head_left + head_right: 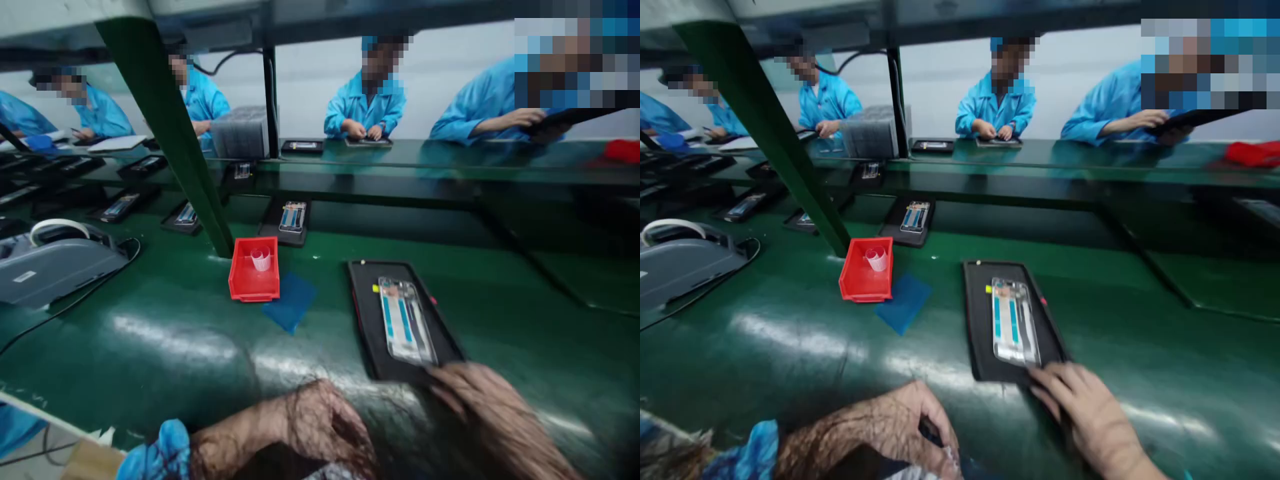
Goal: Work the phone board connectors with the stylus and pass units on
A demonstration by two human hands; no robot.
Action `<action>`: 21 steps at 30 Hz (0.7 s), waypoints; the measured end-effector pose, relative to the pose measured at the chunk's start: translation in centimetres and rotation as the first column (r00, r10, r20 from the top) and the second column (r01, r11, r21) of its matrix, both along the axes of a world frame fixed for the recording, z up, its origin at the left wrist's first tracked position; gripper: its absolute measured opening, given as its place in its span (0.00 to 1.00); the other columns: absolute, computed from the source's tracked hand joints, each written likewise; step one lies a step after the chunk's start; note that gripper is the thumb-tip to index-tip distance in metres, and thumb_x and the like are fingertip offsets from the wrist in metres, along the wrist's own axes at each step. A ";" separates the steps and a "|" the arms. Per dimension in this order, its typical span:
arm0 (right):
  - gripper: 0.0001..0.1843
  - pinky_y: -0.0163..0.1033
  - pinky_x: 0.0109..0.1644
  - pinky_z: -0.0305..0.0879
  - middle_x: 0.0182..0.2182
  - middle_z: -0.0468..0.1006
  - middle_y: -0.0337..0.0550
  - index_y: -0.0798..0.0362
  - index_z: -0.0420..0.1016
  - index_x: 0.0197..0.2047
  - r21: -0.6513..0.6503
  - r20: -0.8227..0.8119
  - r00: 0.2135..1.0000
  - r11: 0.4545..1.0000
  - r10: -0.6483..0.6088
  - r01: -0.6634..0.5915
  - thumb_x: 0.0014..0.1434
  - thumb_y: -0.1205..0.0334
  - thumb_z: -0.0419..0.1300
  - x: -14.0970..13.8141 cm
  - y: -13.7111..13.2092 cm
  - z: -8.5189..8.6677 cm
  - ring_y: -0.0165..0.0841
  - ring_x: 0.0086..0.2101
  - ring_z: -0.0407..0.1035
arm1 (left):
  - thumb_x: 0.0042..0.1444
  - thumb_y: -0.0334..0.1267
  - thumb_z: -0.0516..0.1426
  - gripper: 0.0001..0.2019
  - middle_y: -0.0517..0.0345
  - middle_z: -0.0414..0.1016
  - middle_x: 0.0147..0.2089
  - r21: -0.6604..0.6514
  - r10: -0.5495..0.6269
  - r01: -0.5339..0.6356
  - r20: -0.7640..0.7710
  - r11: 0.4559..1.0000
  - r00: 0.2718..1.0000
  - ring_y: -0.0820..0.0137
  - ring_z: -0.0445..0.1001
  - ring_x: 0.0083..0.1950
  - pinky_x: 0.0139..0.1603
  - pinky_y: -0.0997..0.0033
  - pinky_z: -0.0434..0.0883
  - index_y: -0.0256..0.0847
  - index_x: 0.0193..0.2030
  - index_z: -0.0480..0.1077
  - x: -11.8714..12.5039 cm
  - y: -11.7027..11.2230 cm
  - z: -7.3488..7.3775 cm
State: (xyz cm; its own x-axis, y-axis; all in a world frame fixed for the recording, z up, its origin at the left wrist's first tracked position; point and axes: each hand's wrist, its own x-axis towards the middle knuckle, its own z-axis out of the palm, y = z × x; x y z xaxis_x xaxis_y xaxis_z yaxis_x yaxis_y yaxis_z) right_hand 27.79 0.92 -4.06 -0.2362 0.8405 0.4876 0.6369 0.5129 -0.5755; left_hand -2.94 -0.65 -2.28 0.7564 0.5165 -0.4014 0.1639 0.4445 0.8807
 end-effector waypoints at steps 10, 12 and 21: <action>0.12 0.43 0.41 0.74 0.43 0.76 0.43 0.52 0.72 0.46 0.235 0.161 0.986 0.968 0.048 -0.086 0.63 0.56 0.58 -0.1 19.9 -1.2 0.33 0.39 0.73 | 0.23 0.53 0.68 0.12 0.62 0.80 0.25 0.146 0.056 -0.038 -0.119 0.989 0.991 0.61 0.82 0.31 0.29 0.69 0.75 0.55 0.19 0.78 0.1 1.3 -2.1; 0.12 0.45 0.42 0.74 0.45 0.76 0.43 0.52 0.72 0.47 0.243 0.131 0.990 0.967 0.049 -0.080 0.63 0.56 0.58 -0.5 21.1 -1.0 0.34 0.40 0.73 | 0.27 0.54 0.66 0.11 0.62 0.80 0.26 0.195 0.066 -0.037 -0.142 0.980 0.988 0.62 0.82 0.31 0.27 0.71 0.73 0.56 0.21 0.79 -0.1 1.4 -2.3; 0.14 0.51 0.51 0.71 0.52 0.73 0.46 0.49 0.71 0.51 0.197 0.048 0.996 0.979 -0.069 0.059 0.64 0.55 0.56 -2.4 14.9 1.4 0.37 0.47 0.71 | 0.57 0.46 0.61 0.11 0.55 0.77 0.40 0.560 -0.150 0.264 -0.242 0.785 0.959 0.65 0.78 0.41 0.34 0.68 0.75 0.44 0.42 0.74 1.0 2.5 -0.3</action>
